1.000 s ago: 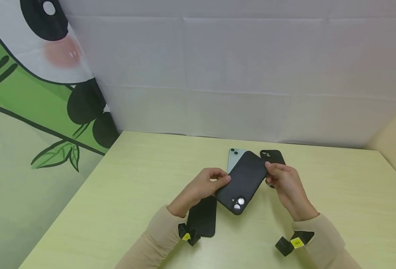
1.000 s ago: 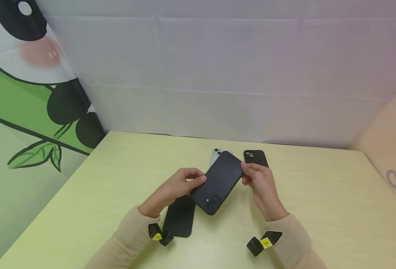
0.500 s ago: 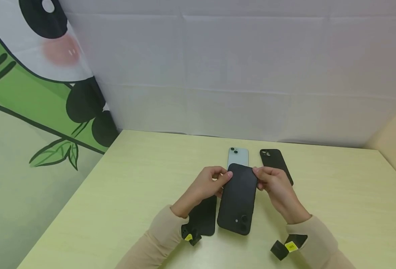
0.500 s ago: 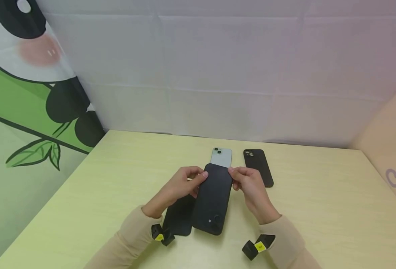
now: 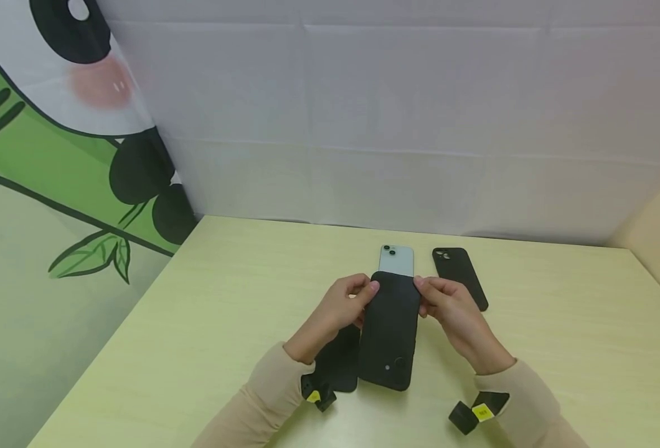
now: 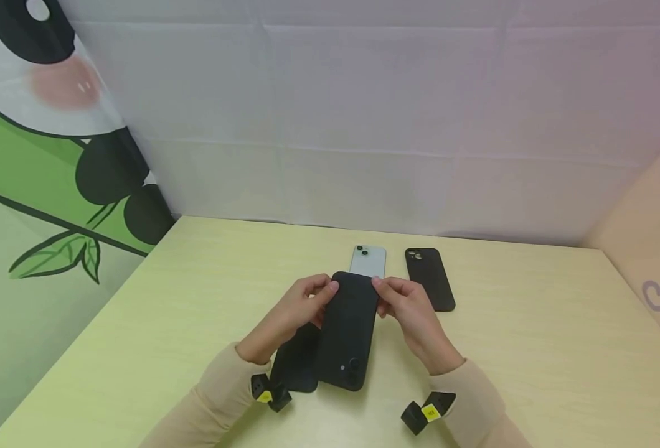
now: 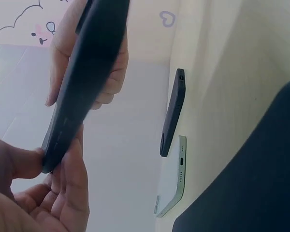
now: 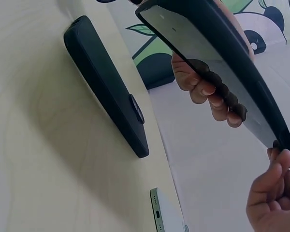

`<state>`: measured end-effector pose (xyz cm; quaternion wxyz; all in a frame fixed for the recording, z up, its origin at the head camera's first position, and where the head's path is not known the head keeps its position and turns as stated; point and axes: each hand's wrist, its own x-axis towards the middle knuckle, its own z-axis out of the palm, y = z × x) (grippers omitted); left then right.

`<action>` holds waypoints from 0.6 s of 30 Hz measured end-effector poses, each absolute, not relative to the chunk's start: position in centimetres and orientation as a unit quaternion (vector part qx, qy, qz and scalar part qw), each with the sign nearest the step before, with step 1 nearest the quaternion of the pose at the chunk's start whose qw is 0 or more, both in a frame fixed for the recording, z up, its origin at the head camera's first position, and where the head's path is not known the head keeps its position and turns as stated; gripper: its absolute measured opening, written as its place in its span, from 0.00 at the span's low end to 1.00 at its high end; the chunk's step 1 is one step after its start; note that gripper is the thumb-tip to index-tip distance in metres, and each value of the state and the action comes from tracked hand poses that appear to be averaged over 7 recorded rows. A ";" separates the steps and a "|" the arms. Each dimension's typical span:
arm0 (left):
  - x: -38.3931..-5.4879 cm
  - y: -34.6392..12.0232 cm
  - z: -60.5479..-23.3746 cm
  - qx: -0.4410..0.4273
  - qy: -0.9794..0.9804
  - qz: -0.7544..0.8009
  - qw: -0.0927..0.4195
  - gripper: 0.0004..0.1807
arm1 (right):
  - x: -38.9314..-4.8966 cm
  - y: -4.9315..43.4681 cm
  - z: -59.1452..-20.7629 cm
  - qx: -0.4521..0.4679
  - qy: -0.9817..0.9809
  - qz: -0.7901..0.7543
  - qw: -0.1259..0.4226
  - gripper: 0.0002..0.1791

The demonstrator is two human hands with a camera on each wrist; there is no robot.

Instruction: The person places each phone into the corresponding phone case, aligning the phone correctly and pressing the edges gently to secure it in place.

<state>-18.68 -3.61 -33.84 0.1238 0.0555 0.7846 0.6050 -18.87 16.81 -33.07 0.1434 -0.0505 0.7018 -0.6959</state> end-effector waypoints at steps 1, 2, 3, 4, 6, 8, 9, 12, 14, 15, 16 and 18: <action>-18.7 -3.6 -33.8 0.049 0.781 0.611 0.121 0.15 | -18.9 16.8 -33.1 -0.056 0.703 -0.693 0.147 0.10; -18.8 -3.7 -33.7 0.044 0.777 0.617 0.117 0.15 | -18.9 16.8 -33.1 -0.061 0.706 -0.689 0.151 0.11; -18.8 -3.7 -33.6 0.037 0.773 0.623 0.113 0.15 | -18.9 16.8 -33.1 -0.066 0.709 -0.684 0.155 0.12; -18.8 -3.8 -33.6 0.032 0.768 0.630 0.109 0.15 | -18.9 16.8 -33.1 -0.071 0.714 -0.678 0.160 0.13; -18.9 -4.1 -33.5 0.020 0.761 0.640 0.101 0.14 | -18.9 16.7 -33.2 -0.081 0.723 -0.665 0.170 0.15; -19.0 -4.3 -33.4 0.011 0.754 0.650 0.094 0.14 | -18.8 16.6 -33.3 -0.091 0.729 -0.655 0.178 0.17; -19.0 -4.4 -33.4 0.006 0.749 0.656 0.092 0.14 | -18.8 16.5 -33.4 -0.095 0.731 -0.651 0.180 0.17; -19.1 -4.7 -33.3 -0.010 0.732 0.675 0.088 0.14 | -18.6 16.4 -33.5 -0.107 0.736 -0.643 0.184 0.16; -19.2 -4.8 -33.3 -0.016 0.720 0.688 0.091 0.15 | -18.5 16.3 -33.6 -0.115 0.739 -0.638 0.180 0.15; -19.2 -4.9 -33.3 -0.018 0.717 0.691 0.093 0.15 | -18.4 16.3 -33.6 -0.122 0.742 -0.635 0.177 0.15; -19.2 -5.0 -33.3 -0.018 0.715 0.692 0.098 0.16 | -18.4 16.2 -33.6 -0.128 0.745 -0.632 0.172 0.15; -19.2 -5.1 -33.3 -0.012 0.717 0.689 0.108 0.16 | -18.2 16.1 -33.6 -0.137 0.749 -0.628 0.158 0.15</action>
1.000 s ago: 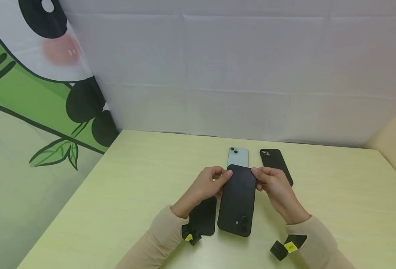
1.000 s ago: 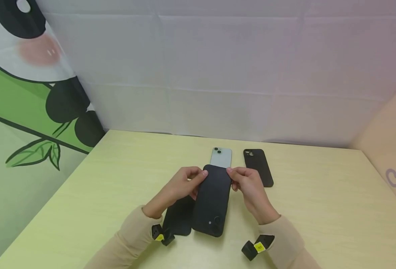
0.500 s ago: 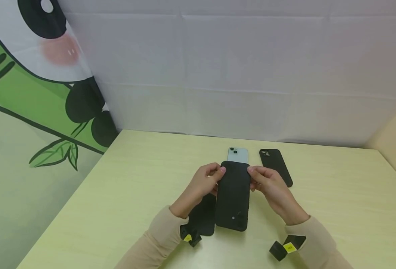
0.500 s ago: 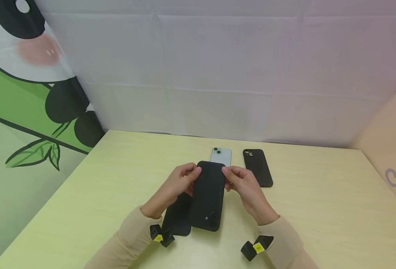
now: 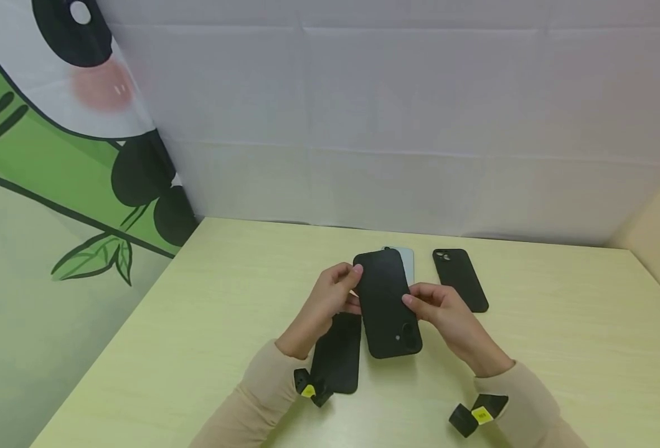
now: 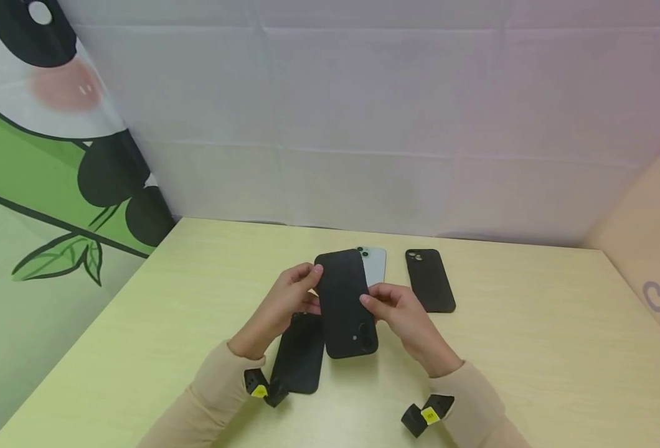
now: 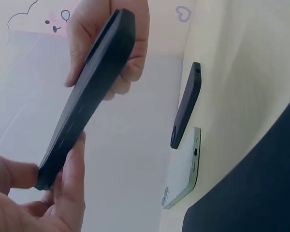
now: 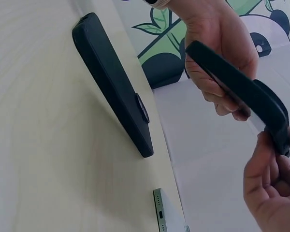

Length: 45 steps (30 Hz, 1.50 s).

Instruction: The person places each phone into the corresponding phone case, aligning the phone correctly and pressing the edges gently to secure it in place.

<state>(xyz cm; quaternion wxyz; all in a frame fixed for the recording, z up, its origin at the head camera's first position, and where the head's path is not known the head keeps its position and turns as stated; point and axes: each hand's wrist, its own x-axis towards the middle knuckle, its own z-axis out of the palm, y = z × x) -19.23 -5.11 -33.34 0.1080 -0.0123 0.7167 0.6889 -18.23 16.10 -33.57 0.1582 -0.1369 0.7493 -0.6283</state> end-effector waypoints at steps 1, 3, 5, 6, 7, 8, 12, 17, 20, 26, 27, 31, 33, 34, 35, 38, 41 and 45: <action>-19.2 -5.2 -33.4 -0.006 0.721 0.683 0.113 0.17 | -18.2 16.1 -33.5 -0.141 0.752 -0.626 0.151 0.16; -19.3 -5.4 -33.4 0.006 0.732 0.671 0.121 0.17 | -18.1 16.0 -33.4 -0.144 0.756 -0.622 0.142 0.15; -19.3 -5.7 -33.3 0.019 0.741 0.661 0.116 0.18 | -17.9 15.8 -33.3 -0.140 0.757 -0.623 0.140 0.14; -19.3 -5.8 -33.3 0.022 0.746 0.656 0.110 0.18 | -17.9 15.8 -33.3 -0.140 0.757 -0.622 0.142 0.14; -19.3 -6.0 -33.3 0.025 0.750 0.653 0.102 0.18 | -17.8 15.7 -33.3 -0.140 0.758 -0.620 0.144 0.13; -19.3 -6.1 -33.2 0.024 0.752 0.651 0.094 0.17 | -17.8 15.6 -33.3 -0.139 0.758 -0.620 0.148 0.13; -19.4 -6.4 -33.1 0.014 0.760 0.646 0.069 0.17 | -17.7 15.3 -33.3 -0.141 0.763 -0.612 0.154 0.13; -19.7 -6.5 -33.0 -0.016 0.749 0.660 0.065 0.18 | -17.6 15.3 -33.3 -0.142 0.761 -0.617 0.145 0.14; -19.8 -6.6 -33.1 -0.038 0.735 0.674 0.063 0.18 | -17.6 15.3 -33.2 -0.144 0.758 -0.619 0.145 0.14; -19.7 -6.6 -33.0 -0.044 0.737 0.673 0.044 0.15 | -17.4 15.0 -33.1 -0.136 0.763 -0.614 0.152 0.14; -19.6 -6.5 -32.9 -0.044 0.743 0.666 0.040 0.15 | -17.4 14.9 -33.1 -0.134 0.764 -0.613 0.152 0.14; -19.4 -6.2 -32.7 -0.044 0.768 0.638 0.028 0.15 | -17.3 14.9 -33.1 -0.133 0.767 -0.610 0.151 0.13; -19.3 -6.1 -32.6 -0.045 0.775 0.630 0.025 0.14 | -17.3 14.8 -33.1 -0.136 0.766 -0.610 0.151 0.13; -19.3 -6.1 -32.6 -0.045 0.777 0.627 0.024 0.14 | -17.3 14.8 -33.0 -0.139 0.766 -0.609 0.151 0.13; -19.3 -6.1 -32.6 -0.047 0.778 0.626 0.024 0.14 | -17.3 14.8 -33.1 -0.140 0.767 -0.608 0.151 0.13; -19.3 -6.1 -32.6 -0.052 0.779 0.624 0.025 0.14 | -17.3 14.8 -33.1 -0.150 0.770 -0.602 0.149 0.13; -19.3 -6.1 -32.6 -0.053 0.776 0.628 0.030 0.13 | -17.3 14.8 -33.1 -0.157 0.775 -0.595 0.145 0.12; -19.3 -6.1 -32.6 -0.051 0.770 0.635 0.042 0.13 | -17.2 14.8 -33.0 -0.168 0.779 -0.588 0.141 0.11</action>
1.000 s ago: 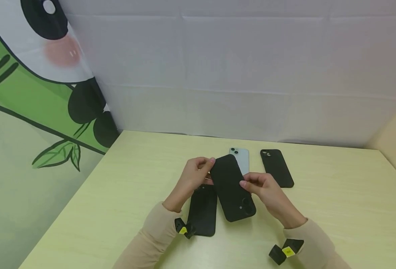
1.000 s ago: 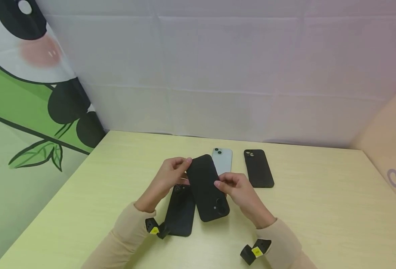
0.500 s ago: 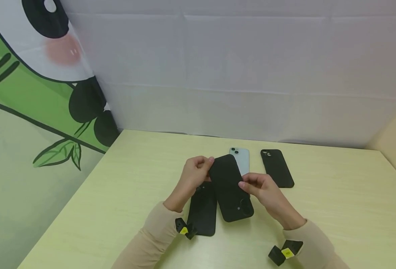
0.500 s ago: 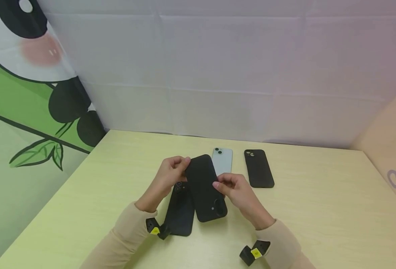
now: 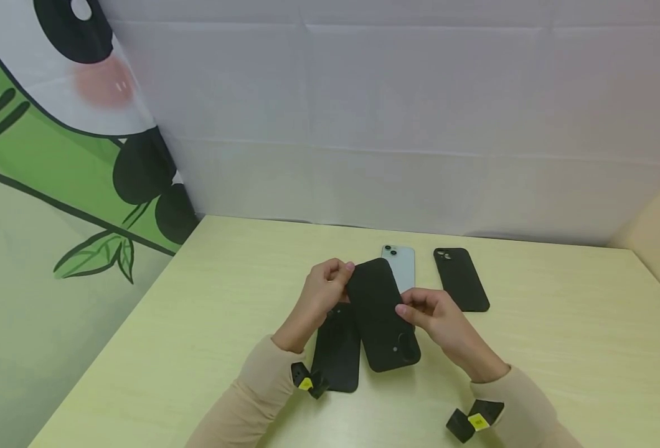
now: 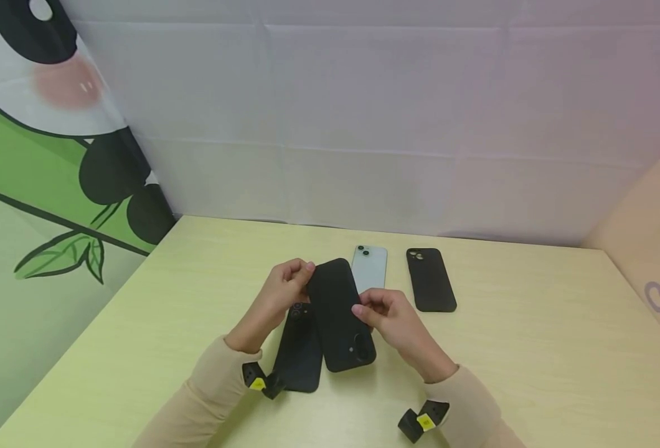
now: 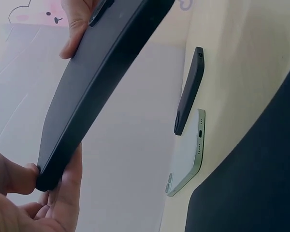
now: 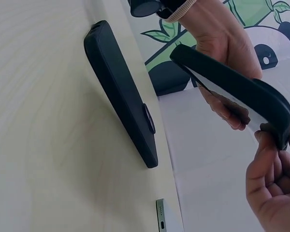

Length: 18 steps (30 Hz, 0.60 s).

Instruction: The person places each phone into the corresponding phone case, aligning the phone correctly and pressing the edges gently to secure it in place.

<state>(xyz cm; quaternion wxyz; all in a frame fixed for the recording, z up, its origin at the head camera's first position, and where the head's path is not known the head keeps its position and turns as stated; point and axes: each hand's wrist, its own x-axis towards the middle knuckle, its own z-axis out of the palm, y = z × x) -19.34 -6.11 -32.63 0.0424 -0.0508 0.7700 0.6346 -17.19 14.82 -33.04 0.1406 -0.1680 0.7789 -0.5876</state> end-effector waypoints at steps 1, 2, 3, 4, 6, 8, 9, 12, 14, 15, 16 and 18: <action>-19.4 -6.1 -32.7 -0.050 0.767 0.638 0.047 0.13 | -17.2 14.8 -33.0 -0.172 0.780 -0.586 0.139 0.10; -19.4 -6.2 -32.7 -0.050 0.764 0.641 0.051 0.13 | -17.1 14.8 -33.0 -0.175 0.780 -0.584 0.138 0.10; -19.4 -6.2 -32.6 -0.050 0.762 0.643 0.055 0.13 | -17.1 14.8 -32.9 -0.178 0.781 -0.583 0.137 0.10; -19.4 -6.2 -32.7 -0.049 0.759 0.647 0.058 0.13 | -17.1 14.9 -32.9 -0.182 0.781 -0.582 0.137 0.10; -19.4 -6.2 -32.7 -0.048 0.754 0.652 0.065 0.12 | -17.0 14.9 -32.8 -0.187 0.781 -0.580 0.136 0.10; -19.4 -6.3 -32.8 -0.046 0.751 0.655 0.069 0.12 | -17.0 14.9 -32.7 -0.189 0.781 -0.579 0.137 0.09; -19.4 -6.3 -32.8 -0.045 0.750 0.657 0.071 0.12 | -17.0 14.9 -32.7 -0.189 0.782 -0.578 0.138 0.09; -19.5 -6.4 -33.0 -0.045 0.746 0.661 0.075 0.13 | -17.0 14.9 -32.7 -0.189 0.782 -0.577 0.141 0.10; -19.7 -6.4 -33.1 -0.046 0.744 0.662 0.076 0.13 | -17.0 14.9 -32.7 -0.184 0.781 -0.579 0.147 0.11; -19.7 -6.4 -33.1 -0.048 0.742 0.664 0.076 0.14 | -17.0 14.9 -32.7 -0.180 0.779 -0.581 0.152 0.12; -19.7 -6.4 -33.1 -0.051 0.741 0.665 0.075 0.14 | -17.1 14.9 -32.6 -0.175 0.776 -0.584 0.158 0.13; -19.8 -6.5 -33.2 -0.058 0.739 0.667 0.071 0.15 | -17.1 14.9 -32.6 -0.163 0.770 -0.591 0.177 0.16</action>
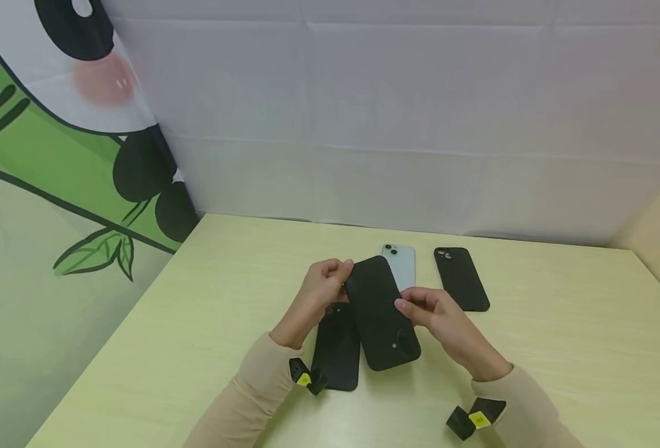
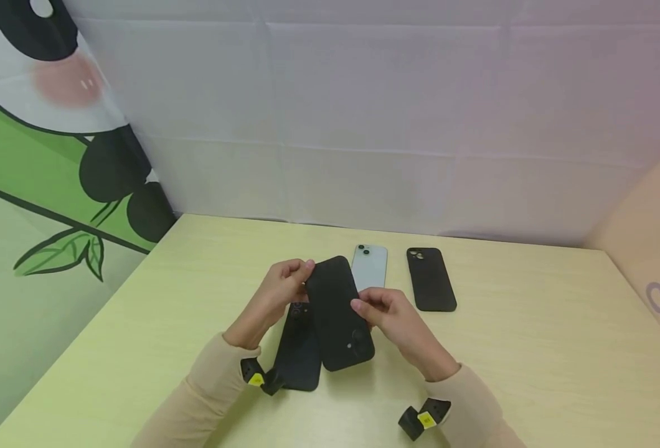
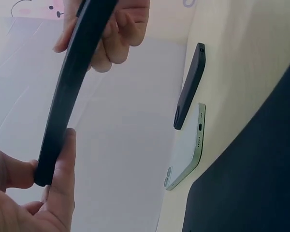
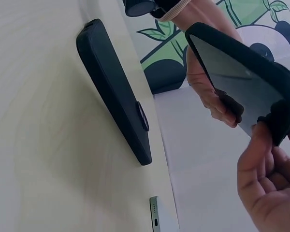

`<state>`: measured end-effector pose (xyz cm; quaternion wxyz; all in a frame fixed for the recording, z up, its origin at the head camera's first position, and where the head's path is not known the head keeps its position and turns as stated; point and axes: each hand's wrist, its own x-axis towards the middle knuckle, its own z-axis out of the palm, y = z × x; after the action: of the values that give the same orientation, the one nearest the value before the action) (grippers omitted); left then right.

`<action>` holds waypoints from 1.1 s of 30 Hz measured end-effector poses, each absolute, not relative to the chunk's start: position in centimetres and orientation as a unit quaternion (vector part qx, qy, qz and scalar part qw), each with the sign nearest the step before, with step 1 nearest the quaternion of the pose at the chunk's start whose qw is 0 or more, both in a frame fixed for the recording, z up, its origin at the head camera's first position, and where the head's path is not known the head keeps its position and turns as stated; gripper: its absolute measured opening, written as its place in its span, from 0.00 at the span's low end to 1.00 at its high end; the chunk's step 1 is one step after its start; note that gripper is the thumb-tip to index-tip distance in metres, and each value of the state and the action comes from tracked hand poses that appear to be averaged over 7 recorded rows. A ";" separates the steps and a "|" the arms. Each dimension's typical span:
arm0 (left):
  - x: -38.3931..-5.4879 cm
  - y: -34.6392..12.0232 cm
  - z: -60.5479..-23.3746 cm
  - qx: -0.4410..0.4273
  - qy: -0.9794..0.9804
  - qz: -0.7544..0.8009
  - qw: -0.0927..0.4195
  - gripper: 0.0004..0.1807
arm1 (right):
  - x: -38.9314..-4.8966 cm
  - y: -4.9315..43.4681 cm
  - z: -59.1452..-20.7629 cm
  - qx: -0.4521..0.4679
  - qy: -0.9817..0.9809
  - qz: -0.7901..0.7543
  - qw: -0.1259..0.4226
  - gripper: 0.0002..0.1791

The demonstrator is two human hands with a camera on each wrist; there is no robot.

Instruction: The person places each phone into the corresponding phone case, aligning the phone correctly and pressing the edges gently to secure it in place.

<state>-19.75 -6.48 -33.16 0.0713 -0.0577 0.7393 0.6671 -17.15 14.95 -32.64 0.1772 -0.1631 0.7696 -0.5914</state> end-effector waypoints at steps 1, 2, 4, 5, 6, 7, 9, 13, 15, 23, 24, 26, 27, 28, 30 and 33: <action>-19.8 -6.5 -33.1 -0.060 0.739 0.668 0.067 0.15 | -17.2 15.0 -32.6 -0.158 0.767 -0.594 0.185 0.17; -19.8 -6.5 -33.1 -0.063 0.735 0.672 0.064 0.16 | -17.3 15.1 -32.6 -0.154 0.766 -0.594 0.192 0.18; -20.0 -6.6 -33.0 -0.070 0.724 0.684 0.055 0.16 | -17.4 15.3 -32.6 -0.149 0.763 -0.594 0.206 0.20; -20.1 -6.7 -33.0 -0.074 0.716 0.692 0.048 0.16 | -17.5 15.4 -32.6 -0.149 0.762 -0.594 0.211 0.20; -20.2 -6.8 -33.0 -0.078 0.707 0.702 0.041 0.16 | -17.6 15.5 -32.6 -0.153 0.762 -0.592 0.212 0.20; -20.3 -6.9 -33.0 -0.082 0.697 0.711 0.032 0.16 | -17.7 15.6 -32.7 -0.157 0.762 -0.591 0.212 0.20; -20.6 -7.2 -33.0 -0.093 0.677 0.730 0.018 0.16 | -17.9 15.8 -32.7 -0.168 0.759 -0.592 0.211 0.18; -21.0 -7.5 -33.2 -0.105 0.657 0.747 0.005 0.17 | -18.1 16.1 -32.6 -0.185 0.757 -0.596 0.196 0.15; -21.1 -7.5 -33.3 -0.104 0.654 0.749 0.012 0.18 | -18.1 16.0 -32.5 -0.188 0.764 -0.591 0.177 0.14; -21.2 -7.6 -34.1 -0.051 0.790 0.611 0.008 0.18 | -17.7 15.7 -32.0 -0.184 0.807 -0.553 0.090 0.09; -21.2 -7.6 -34.1 -0.045 0.809 0.586 0.002 0.19 | -17.6 15.7 -31.9 -0.184 0.808 -0.553 0.087 0.09; -21.2 -7.6 -34.1 -0.039 0.833 0.552 -0.008 0.19 | -17.7 15.7 -31.9 -0.182 0.807 -0.555 0.085 0.09; -21.2 -7.6 -34.1 -0.037 0.839 0.543 -0.013 0.19 | -17.7 15.8 -31.9 -0.183 0.806 -0.556 0.086 0.09; -21.2 -7.5 -34.1 -0.038 0.840 0.541 -0.018 0.19 | -17.7 15.8 -31.9 -0.185 0.804 -0.558 0.087 0.09; -21.3 -7.3 -34.1 -0.041 0.836 0.547 -0.026 0.19 | -17.7 15.8 -31.9 -0.189 0.801 -0.560 0.090 0.09; -21.3 -7.1 -34.1 -0.047 0.813 0.580 -0.028 0.19 | -17.6 15.7 -32.0 -0.195 0.799 -0.562 0.092 0.10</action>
<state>-21.29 -7.09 -34.14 -0.0284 -0.0467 0.8126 0.5802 -17.62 15.74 -31.97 0.0915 -0.1955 0.7986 -0.5619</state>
